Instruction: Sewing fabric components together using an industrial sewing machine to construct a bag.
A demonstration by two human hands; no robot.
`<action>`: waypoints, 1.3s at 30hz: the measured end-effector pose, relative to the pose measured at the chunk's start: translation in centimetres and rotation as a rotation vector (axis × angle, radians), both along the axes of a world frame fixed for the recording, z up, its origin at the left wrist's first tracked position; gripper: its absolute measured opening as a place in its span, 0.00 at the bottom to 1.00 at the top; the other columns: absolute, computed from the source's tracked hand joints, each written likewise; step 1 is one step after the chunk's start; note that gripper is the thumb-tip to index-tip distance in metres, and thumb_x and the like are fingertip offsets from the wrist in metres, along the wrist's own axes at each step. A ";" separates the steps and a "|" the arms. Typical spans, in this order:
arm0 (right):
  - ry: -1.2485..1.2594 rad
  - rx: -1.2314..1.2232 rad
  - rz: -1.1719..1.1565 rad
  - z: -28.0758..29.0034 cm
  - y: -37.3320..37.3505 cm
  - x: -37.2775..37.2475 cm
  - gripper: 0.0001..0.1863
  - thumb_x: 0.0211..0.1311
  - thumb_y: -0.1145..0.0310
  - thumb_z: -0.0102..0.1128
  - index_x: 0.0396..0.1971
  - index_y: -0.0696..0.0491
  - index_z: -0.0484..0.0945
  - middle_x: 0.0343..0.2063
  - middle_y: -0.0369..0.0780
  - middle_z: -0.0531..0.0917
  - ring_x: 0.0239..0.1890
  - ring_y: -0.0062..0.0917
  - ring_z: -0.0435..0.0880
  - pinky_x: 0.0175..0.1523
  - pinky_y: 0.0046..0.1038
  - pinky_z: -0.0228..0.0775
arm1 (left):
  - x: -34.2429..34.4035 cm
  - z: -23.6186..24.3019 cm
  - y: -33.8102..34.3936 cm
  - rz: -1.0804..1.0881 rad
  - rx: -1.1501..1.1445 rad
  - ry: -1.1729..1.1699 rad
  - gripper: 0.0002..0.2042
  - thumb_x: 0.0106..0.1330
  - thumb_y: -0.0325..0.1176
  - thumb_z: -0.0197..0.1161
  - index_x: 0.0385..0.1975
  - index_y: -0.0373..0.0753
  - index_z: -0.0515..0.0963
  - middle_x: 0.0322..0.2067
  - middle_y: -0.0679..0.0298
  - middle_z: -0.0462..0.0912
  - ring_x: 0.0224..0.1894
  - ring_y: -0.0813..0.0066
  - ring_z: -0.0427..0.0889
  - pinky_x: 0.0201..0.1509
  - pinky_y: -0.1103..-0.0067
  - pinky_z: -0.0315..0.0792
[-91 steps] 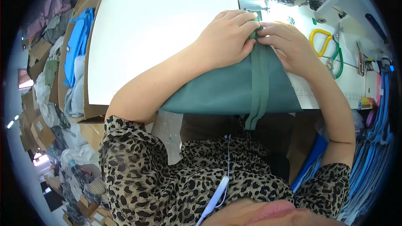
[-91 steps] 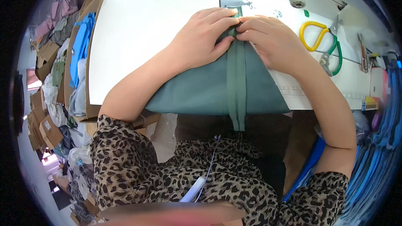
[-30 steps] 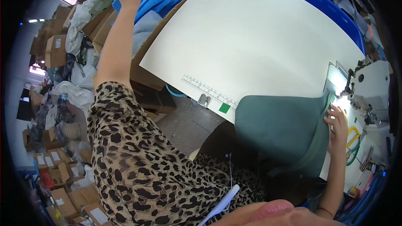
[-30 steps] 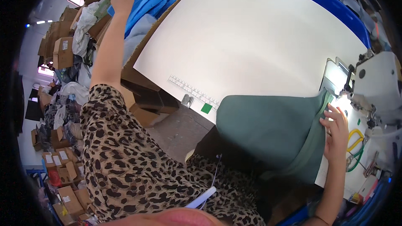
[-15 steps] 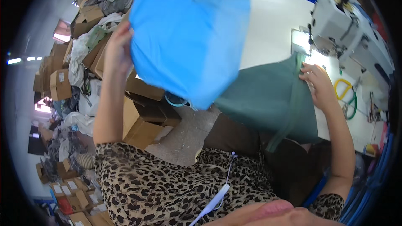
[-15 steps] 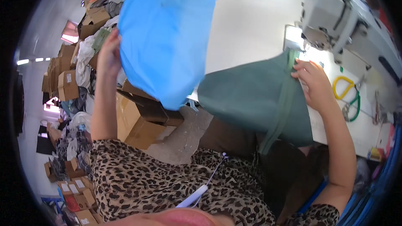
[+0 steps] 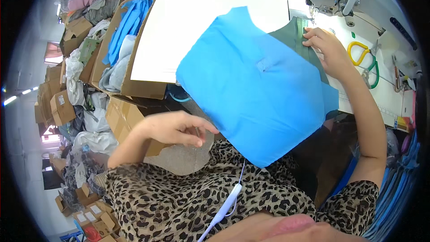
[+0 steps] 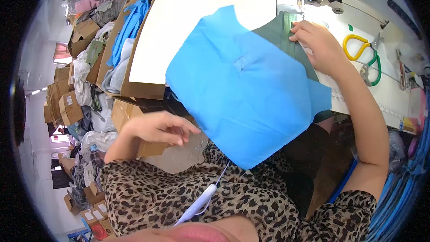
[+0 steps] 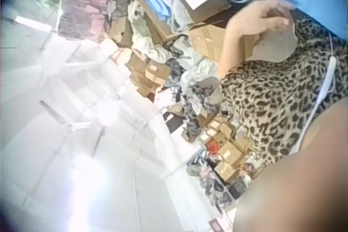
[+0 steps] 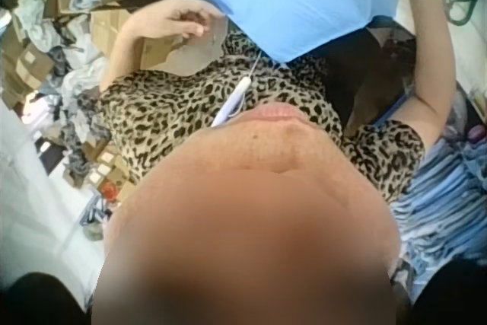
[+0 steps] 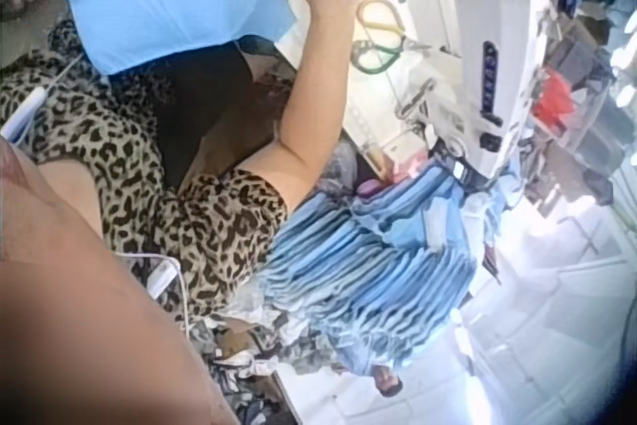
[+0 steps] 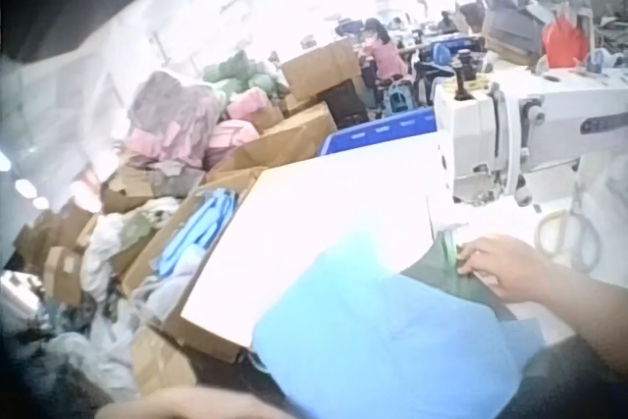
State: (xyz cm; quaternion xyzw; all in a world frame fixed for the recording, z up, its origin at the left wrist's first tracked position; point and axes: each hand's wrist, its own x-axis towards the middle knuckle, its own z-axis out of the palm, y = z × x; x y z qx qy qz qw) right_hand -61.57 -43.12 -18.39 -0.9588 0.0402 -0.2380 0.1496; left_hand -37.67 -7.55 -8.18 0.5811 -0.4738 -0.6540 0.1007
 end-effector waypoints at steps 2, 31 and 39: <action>0.020 -0.025 -0.016 -0.9 -0.6 0.0 0.11 0.51 0.75 0.63 0.37 0.55 0.79 0.46 0.40 0.80 0.54 0.38 0.78 0.57 0.35 0.69 | 1.9 0.6 -3.2 0.039 -0.047 -0.094 0.20 0.68 0.31 0.61 0.60 0.43 0.73 0.38 0.64 0.83 0.36 0.78 0.82 0.41 0.78 0.79; -0.059 -0.017 -0.025 -0.3 0.2 0.4 0.11 0.50 0.72 0.63 0.35 0.56 0.77 0.41 0.39 0.80 0.45 0.38 0.79 0.50 0.36 0.71 | -3.6 -7.7 -26.5 0.323 -0.933 -0.717 0.12 0.63 0.36 0.65 0.38 0.36 0.72 0.36 0.50 0.81 0.39 0.56 0.81 0.45 0.69 0.74; -0.082 -0.007 0.067 -0.2 0.0 0.5 0.12 0.48 0.74 0.62 0.36 0.55 0.77 0.40 0.39 0.79 0.43 0.40 0.78 0.48 0.38 0.71 | -2.9 -9.2 -25.8 -0.111 -1.254 -0.775 0.10 0.61 0.26 0.61 0.42 0.39 0.81 0.49 0.60 0.81 0.56 0.59 0.76 0.60 0.66 0.68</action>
